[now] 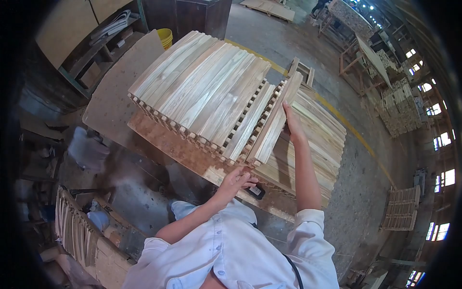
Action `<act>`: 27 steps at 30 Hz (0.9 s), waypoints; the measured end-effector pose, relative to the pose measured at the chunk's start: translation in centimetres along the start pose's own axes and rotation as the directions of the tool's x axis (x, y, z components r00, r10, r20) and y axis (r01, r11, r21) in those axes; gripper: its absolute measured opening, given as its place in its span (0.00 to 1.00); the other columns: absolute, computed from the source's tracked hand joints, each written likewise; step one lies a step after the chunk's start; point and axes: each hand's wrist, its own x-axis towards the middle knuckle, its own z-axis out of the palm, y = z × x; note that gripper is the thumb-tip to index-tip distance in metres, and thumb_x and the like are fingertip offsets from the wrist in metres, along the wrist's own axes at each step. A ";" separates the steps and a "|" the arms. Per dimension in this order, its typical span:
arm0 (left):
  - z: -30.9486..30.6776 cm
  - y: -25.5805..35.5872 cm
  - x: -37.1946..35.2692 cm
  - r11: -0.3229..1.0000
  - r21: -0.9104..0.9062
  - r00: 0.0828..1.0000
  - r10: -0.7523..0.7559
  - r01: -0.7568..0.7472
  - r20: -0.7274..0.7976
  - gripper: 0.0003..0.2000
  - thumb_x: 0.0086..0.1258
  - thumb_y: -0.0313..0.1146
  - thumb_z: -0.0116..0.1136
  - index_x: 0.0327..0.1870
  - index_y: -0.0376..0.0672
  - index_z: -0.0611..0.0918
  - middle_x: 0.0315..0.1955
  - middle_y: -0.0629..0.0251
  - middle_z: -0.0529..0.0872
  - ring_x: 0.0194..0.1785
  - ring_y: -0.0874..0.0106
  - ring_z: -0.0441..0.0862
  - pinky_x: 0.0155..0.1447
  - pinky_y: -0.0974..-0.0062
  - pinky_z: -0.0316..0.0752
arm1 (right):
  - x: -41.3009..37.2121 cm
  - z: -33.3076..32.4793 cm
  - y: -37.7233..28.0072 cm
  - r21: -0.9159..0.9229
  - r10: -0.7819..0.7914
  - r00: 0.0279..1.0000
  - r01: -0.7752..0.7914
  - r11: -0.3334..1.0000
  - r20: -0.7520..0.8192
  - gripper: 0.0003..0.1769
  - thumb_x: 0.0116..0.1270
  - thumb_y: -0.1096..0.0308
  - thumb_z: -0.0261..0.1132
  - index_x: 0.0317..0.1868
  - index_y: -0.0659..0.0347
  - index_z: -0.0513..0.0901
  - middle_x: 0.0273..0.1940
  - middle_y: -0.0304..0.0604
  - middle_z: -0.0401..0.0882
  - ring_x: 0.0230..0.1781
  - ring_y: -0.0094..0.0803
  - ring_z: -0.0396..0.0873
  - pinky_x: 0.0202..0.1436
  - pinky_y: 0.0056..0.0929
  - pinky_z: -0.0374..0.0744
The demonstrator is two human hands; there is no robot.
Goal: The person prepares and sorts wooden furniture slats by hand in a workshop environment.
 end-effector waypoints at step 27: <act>-0.9 -0.8 -0.3 0.998 0.013 0.998 0.064 -0.064 0.000 0.22 0.83 0.41 0.55 0.68 0.34 0.71 0.52 0.55 0.85 0.56 0.68 0.85 0.61 0.71 0.81 | -1.6 0.8 -1.3 -0.144 -0.085 0.995 0.076 0.987 -0.057 0.39 0.67 0.31 0.65 0.34 0.69 0.84 0.25 0.43 0.82 0.19 0.31 0.82 0.24 0.31 0.86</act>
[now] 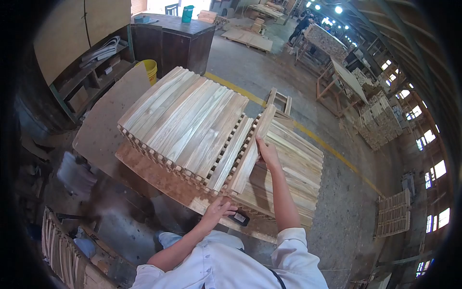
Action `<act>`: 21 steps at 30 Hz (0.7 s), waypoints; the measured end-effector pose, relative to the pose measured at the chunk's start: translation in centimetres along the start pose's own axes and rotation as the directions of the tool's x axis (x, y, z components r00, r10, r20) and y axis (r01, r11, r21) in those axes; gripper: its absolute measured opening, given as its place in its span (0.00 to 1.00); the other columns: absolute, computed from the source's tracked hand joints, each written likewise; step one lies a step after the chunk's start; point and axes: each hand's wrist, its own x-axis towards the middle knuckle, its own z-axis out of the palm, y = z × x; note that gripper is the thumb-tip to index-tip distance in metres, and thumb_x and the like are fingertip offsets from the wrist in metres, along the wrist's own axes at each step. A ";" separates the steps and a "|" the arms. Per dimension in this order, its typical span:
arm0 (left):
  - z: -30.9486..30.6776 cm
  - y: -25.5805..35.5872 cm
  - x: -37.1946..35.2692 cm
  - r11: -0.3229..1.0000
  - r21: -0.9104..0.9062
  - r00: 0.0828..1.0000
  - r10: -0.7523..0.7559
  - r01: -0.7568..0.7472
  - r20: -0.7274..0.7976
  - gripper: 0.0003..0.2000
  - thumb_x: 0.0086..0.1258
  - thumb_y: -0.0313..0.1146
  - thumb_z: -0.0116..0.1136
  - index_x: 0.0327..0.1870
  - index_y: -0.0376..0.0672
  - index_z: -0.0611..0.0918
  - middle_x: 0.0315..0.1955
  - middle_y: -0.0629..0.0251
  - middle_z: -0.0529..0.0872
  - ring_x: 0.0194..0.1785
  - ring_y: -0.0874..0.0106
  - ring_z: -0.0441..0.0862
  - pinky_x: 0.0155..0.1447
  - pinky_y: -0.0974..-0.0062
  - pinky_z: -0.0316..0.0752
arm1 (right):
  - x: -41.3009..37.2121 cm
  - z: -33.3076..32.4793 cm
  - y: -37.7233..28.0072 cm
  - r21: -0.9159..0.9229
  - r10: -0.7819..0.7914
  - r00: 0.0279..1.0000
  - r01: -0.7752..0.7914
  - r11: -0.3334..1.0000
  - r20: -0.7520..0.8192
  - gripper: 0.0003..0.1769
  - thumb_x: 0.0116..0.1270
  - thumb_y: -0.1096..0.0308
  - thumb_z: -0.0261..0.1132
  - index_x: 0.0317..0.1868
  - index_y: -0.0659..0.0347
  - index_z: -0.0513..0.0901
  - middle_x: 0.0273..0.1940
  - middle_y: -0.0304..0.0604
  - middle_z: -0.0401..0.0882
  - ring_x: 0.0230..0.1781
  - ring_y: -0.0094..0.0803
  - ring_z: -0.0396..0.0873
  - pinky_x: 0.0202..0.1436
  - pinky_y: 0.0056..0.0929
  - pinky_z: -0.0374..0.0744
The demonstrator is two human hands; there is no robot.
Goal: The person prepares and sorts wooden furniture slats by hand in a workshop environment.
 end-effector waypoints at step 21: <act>-1.1 1.8 2.5 0.294 0.873 0.741 0.663 -0.390 0.108 0.27 0.57 0.26 0.73 0.62 0.39 0.83 0.57 0.58 0.82 0.58 0.55 0.81 0.61 0.61 0.77 | -0.9 2.6 2.9 0.195 -0.288 0.926 0.338 0.921 -0.244 0.32 0.77 0.52 0.64 0.60 0.80 0.80 0.50 0.48 0.85 0.50 0.27 0.77 0.59 0.27 0.74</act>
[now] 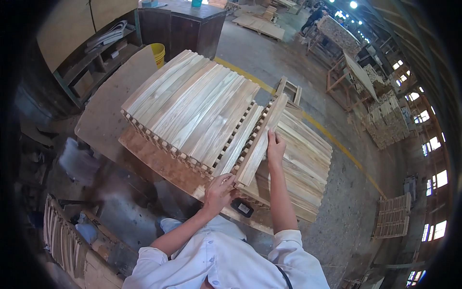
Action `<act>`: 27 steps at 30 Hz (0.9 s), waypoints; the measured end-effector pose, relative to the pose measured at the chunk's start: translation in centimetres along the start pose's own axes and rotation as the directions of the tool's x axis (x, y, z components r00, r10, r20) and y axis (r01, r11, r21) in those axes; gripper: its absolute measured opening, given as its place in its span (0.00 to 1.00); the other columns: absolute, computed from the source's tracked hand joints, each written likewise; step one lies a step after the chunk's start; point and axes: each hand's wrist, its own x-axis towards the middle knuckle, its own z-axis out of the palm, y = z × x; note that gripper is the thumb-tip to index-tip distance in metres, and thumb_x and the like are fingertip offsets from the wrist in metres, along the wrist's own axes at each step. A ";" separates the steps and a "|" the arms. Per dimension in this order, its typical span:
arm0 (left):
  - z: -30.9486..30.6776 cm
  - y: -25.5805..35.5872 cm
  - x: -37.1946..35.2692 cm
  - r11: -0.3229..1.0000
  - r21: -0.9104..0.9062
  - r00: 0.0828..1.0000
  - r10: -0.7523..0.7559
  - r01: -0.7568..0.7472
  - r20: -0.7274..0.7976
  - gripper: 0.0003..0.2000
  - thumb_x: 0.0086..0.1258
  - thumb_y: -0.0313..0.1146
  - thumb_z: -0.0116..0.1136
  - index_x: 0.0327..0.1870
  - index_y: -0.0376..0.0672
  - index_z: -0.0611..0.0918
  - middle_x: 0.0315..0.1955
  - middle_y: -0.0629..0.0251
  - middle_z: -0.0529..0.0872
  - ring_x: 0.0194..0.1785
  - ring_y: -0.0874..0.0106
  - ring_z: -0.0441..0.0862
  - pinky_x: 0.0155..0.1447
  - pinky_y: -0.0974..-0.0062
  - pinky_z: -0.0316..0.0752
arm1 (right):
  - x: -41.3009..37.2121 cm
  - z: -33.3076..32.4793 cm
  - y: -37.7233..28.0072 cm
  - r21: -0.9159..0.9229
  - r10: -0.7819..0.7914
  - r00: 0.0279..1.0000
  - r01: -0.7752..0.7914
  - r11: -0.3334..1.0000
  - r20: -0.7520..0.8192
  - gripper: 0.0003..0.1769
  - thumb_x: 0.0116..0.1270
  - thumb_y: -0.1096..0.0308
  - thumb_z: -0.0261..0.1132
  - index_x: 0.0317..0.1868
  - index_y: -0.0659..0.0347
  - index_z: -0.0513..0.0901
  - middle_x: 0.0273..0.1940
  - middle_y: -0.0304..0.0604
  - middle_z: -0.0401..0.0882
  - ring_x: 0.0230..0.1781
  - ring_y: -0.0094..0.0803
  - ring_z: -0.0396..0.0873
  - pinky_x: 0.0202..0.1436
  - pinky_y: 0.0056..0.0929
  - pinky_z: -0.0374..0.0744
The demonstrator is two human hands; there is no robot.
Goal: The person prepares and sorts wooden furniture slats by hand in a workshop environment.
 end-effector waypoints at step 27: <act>-1.4 -0.1 0.7 0.992 -0.128 0.993 0.001 0.014 0.118 0.38 0.52 0.36 0.79 0.67 0.32 0.78 0.68 0.53 0.79 0.73 0.54 0.73 0.77 0.58 0.67 | 0.6 0.2 0.2 0.100 0.068 0.995 -0.075 0.992 0.071 0.39 0.77 0.53 0.65 0.70 0.84 0.69 0.64 0.56 0.79 0.62 0.34 0.78 0.68 0.30 0.73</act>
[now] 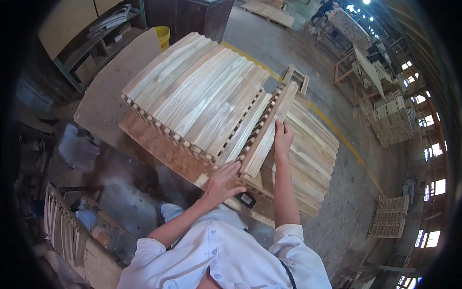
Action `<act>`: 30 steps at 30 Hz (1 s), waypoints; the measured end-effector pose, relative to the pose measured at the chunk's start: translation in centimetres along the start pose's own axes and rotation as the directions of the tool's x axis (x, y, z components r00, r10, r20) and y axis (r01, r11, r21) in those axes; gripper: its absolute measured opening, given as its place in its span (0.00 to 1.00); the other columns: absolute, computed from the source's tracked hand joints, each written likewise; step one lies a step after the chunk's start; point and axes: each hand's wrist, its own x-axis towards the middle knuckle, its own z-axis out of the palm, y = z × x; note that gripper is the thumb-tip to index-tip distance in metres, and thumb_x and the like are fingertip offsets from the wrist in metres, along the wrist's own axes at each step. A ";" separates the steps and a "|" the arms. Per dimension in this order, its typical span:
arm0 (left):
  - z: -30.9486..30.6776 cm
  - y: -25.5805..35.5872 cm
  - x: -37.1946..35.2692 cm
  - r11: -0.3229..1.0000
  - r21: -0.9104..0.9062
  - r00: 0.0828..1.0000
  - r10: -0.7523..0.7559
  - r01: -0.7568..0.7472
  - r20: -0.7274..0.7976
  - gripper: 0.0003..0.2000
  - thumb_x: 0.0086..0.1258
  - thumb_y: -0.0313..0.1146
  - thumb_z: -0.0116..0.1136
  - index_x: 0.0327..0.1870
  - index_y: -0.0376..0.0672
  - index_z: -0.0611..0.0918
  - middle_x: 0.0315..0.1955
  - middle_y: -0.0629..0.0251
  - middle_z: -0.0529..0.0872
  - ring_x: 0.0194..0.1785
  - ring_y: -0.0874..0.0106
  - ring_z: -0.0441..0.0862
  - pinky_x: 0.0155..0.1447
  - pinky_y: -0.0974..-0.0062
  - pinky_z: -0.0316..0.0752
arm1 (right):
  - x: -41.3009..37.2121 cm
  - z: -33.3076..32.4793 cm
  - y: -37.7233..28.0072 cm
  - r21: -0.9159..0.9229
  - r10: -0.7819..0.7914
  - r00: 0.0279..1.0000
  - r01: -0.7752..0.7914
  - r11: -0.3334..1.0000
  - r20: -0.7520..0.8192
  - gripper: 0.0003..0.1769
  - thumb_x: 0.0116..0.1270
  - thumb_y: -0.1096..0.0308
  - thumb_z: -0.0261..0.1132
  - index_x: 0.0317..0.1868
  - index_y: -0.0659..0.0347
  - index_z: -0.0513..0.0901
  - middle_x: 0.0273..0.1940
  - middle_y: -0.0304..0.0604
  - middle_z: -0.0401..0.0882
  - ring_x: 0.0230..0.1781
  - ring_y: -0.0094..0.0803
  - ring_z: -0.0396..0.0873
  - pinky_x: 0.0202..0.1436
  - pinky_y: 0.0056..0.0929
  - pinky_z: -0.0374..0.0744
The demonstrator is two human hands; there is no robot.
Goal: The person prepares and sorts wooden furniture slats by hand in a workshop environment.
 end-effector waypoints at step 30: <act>3.1 -2.0 0.6 0.965 0.261 0.995 0.058 -0.034 -0.086 0.26 0.58 0.44 0.76 0.55 0.37 0.88 0.60 0.58 0.86 0.69 0.53 0.77 0.74 0.52 0.68 | -7.3 1.6 0.2 0.164 0.038 0.998 -0.030 0.986 -0.046 0.30 0.80 0.60 0.59 0.73 0.73 0.70 0.66 0.49 0.79 0.64 0.29 0.74 0.70 0.26 0.69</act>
